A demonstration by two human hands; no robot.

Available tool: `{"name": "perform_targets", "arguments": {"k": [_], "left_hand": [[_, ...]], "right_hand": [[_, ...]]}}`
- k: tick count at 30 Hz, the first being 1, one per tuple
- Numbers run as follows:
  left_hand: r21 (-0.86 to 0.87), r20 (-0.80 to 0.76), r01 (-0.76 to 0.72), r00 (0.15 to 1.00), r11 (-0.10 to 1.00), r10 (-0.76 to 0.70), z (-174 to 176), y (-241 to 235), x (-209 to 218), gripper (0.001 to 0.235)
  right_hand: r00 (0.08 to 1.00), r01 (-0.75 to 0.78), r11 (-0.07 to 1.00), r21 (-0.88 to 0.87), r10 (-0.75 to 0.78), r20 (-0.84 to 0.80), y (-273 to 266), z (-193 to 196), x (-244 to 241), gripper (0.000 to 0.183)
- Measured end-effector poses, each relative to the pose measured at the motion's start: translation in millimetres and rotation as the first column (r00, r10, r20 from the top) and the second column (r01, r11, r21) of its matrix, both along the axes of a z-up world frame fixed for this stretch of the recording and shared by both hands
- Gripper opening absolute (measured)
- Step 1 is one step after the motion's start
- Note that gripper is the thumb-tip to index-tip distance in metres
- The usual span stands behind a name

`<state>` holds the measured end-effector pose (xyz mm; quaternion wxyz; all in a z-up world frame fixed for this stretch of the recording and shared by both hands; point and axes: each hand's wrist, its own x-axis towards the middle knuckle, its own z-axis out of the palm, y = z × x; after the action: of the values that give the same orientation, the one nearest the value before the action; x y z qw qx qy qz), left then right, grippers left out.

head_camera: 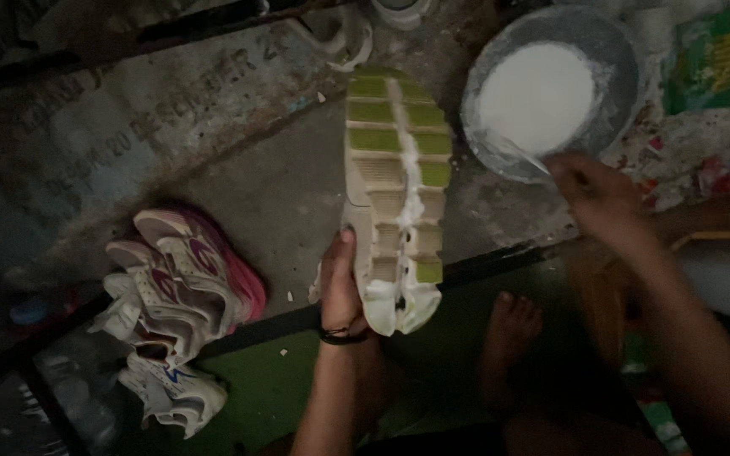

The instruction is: The person holds a white sneaker and uses a toothbrush to apply a white cleaning paste from a bowl onto the shoe's sole and sides. The person repeatedly dips the brush into the paste and scrubs the shoe's surface.

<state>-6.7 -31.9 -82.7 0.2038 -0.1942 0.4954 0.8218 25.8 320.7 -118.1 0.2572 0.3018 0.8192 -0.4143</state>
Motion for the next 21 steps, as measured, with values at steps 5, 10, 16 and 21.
{"name": "perform_targets", "arguments": {"k": [5,10,16,21], "left_hand": [[0.025,0.009,0.120,0.993,0.992,-0.121,22.5,14.5,-10.6,0.061],[-0.150,0.118,0.070,0.992,0.986,-0.052,20.5,24.0,-5.6,0.063],[-0.060,0.066,0.120,0.991,0.991,-0.116,22.7,23.6,0.3,0.061],[-0.066,0.097,0.038,0.995,0.997,-0.031,14.5,24.5,8.5,0.049]], "right_hand": [[0.991,-0.052,0.988,-0.147,0.033,-0.129,19.2,38.7,58.0,0.025],[0.991,-0.131,0.967,-0.220,0.132,-0.012,-24.2,75.9,84.6,0.031],[0.907,-0.324,0.901,-0.289,0.209,-0.367,-56.5,75.3,67.6,0.030],[0.732,-0.350,0.923,0.160,0.377,-0.568,-62.7,62.5,76.9,0.025]]}}
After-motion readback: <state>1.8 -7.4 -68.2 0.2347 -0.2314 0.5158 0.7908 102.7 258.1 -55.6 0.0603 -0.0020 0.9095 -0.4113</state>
